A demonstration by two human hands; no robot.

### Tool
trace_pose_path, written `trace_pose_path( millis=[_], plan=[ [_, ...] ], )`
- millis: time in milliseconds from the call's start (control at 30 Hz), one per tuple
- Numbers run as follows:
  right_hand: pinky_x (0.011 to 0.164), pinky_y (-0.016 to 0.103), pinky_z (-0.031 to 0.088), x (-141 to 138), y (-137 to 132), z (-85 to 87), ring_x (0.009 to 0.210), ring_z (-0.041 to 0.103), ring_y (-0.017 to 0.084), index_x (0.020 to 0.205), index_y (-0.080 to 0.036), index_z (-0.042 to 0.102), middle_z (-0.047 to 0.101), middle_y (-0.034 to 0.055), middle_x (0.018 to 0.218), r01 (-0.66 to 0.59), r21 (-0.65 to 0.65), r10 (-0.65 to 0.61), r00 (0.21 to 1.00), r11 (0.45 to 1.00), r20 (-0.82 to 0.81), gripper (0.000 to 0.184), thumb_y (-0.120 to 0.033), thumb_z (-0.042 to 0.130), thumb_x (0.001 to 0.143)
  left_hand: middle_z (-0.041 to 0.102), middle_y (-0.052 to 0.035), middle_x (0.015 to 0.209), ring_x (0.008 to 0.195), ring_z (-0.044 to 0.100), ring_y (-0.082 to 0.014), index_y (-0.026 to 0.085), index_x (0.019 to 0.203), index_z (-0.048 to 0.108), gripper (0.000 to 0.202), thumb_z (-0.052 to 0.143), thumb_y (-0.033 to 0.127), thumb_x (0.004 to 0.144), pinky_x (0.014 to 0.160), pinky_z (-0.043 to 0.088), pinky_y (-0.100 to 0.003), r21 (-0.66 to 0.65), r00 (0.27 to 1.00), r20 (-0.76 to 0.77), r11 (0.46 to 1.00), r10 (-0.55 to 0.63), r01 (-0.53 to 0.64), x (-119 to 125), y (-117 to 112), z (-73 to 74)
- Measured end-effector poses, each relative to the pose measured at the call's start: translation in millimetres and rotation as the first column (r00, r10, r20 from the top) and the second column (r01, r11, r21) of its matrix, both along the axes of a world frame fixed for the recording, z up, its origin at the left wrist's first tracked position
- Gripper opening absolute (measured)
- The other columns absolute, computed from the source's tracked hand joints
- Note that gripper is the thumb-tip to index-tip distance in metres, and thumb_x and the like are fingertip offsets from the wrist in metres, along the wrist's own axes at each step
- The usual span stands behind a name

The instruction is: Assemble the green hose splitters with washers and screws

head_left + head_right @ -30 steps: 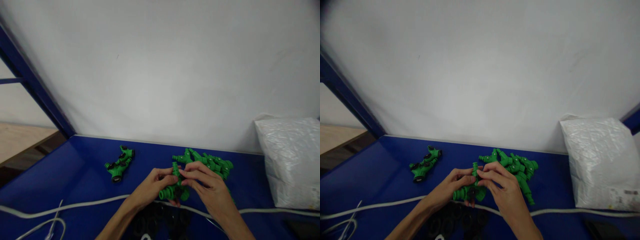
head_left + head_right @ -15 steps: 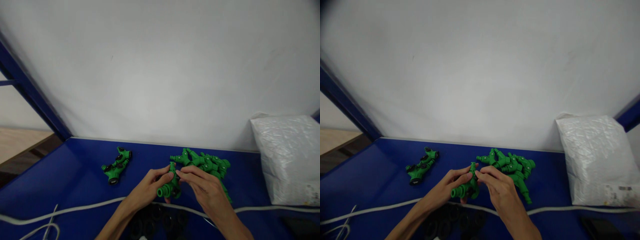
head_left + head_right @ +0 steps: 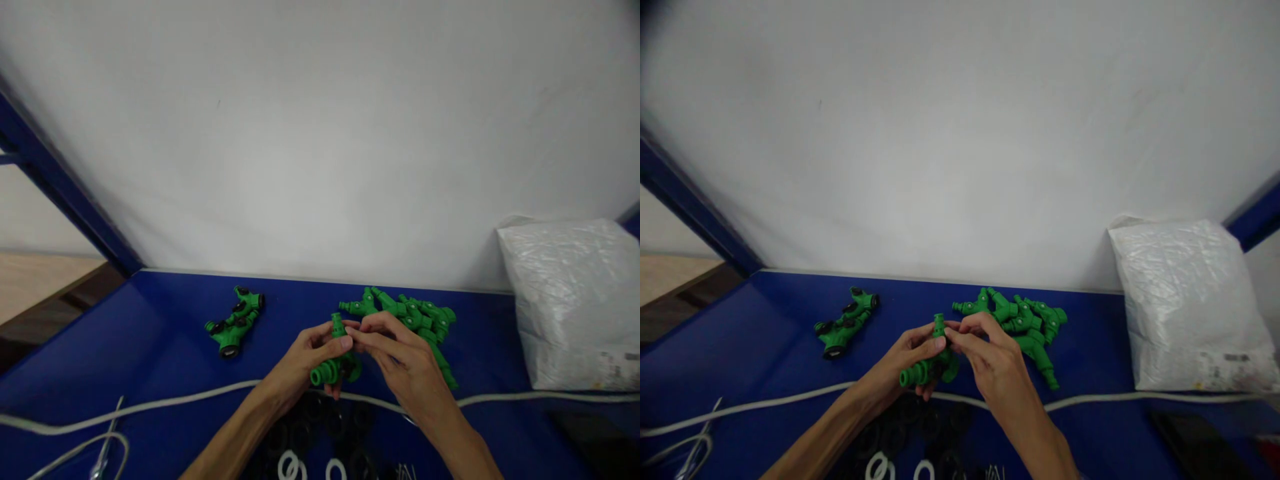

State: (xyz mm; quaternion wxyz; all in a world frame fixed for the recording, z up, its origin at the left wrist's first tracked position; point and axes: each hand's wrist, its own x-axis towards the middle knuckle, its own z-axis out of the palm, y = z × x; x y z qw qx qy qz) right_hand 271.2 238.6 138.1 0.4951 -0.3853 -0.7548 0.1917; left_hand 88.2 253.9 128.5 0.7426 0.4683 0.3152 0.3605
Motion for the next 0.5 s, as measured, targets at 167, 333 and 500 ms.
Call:
trace_pose_path(
  millis=[167, 333, 500],
  plan=[
    [0.069, 0.027, 0.058, -7.0, 1.3, -1.1, 0.079, 0.068, 0.017, 0.113, -0.034, 0.077, 0.067, 0.0052, 0.09, 0.038, -0.02, -0.038, 0.999, 0.999, 0.01, 0.03, -0.018, 0.062, 0.093, 0.054, 0.0035, 0.06, 0.037, 0.044, -0.0044, 0.012, 0.111, 0.071, 0.044, 0.075, 0.044, 0.081, 0.037, 0.04, -0.017, -0.039, 0.999, -0.016, 0.998, 0.051, -0.051, -0.9, 0.1, 3.0],
    [0.083, 0.029, 0.059, 6.2, -14.9, 11.2, 0.09, 0.072, 0.02, 0.116, -0.033, 0.076, 0.074, 0.0048, 0.101, 0.143, -0.039, -0.141, 0.989, 0.989, 0.048, 0.029, -0.022, 0.067, 0.09, 0.064, -0.0025, 0.078, 0.043, 0.05, -0.0056, 0.01, 0.109, 0.071, 0.044, 0.076, 0.043, 0.08, 0.036, 0.04, -0.018, -0.052, 0.986, 0.039, 0.985, 0.164, -0.162, -3.2, 5.1, 4.6],
    [0.072, 0.018, 0.062, 49.1, -69.1, 0.9, 0.076, 0.078, 0.02, 0.097, -0.034, 0.082, 0.08, 0.0015, 0.09, 0.163, -0.046, -0.147, 0.959, 0.986, 0.241, 0.018, -0.031, 0.066, 0.091, 0.064, -0.0037, 0.086, 0.042, 0.05, -0.0041, 0.011, 0.111, 0.07, 0.043, 0.072, 0.043, 0.083, 0.035, 0.038, -0.018, -0.046, 0.984, 0.067, 0.986, 0.166, -0.163, -5.6, 7.8, 4.1]
  ],
)
